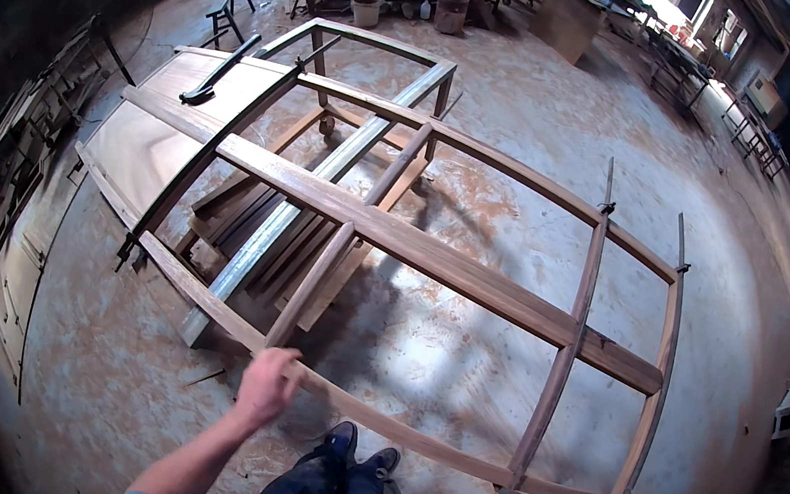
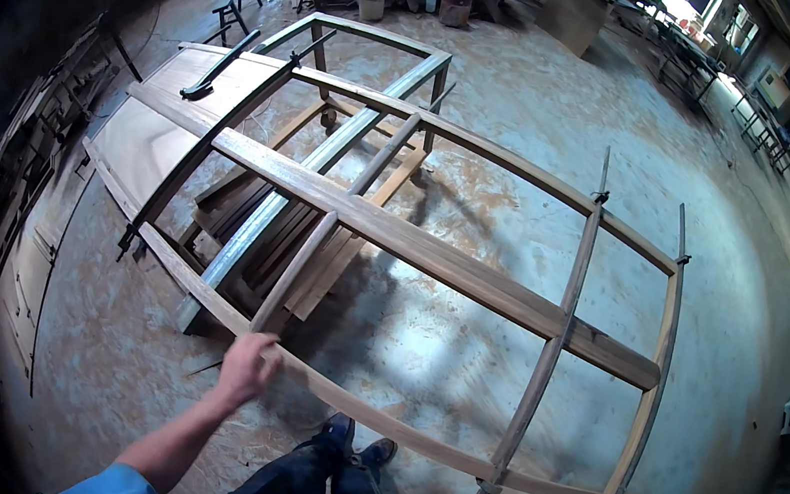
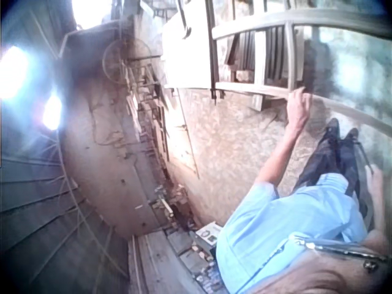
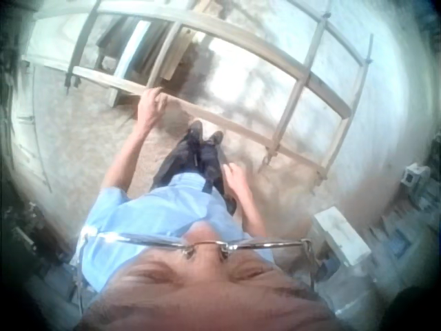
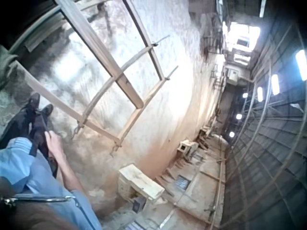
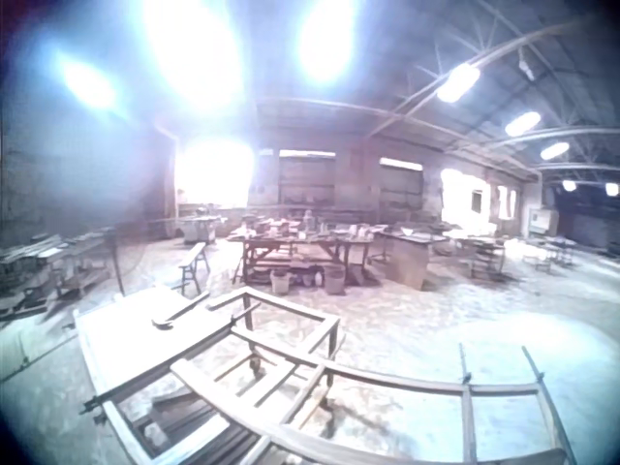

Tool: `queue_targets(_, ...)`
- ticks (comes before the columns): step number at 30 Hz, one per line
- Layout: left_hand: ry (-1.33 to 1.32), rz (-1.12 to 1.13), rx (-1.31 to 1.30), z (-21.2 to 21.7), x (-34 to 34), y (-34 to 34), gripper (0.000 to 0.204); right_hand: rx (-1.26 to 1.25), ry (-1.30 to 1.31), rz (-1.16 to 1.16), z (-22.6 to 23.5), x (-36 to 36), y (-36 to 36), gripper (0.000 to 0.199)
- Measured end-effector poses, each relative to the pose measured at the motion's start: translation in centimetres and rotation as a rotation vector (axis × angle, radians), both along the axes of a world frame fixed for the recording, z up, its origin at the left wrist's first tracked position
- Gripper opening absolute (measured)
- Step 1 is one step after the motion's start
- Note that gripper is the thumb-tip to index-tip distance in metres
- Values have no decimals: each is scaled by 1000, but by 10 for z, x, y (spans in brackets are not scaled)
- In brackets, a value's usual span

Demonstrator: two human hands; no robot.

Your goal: The person assembles a wooden frame structure by hand, using a hammer and metal clamps to secure joints. They repeatedly position and tighten clamps, hammer nails, and adjust the frame's alignment within a workshop environment.

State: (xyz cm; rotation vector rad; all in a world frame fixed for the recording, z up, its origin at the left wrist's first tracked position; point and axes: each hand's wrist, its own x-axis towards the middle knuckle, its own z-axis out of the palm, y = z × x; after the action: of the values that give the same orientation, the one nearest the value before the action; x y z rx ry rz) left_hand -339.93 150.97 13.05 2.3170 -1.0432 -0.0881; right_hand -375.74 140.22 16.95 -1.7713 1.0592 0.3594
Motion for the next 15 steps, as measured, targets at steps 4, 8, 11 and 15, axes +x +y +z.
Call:
queue_targets(4,-146,151,85,-18,55,-23,44,18,-38,-58,-1,-15,-4,32)
queue_targets(8,248,320,367,-26,79,-44,53,-27,-83,-132,0,-32,-7,32)
queue_targets(11,359,401,579,-45,92,-61,54,-121,-117,-237,-1,-50,-7,32)
queue_targets(15,503,368,485,-52,111,-65,31,-141,23,-339,-15,-62,-4,38)
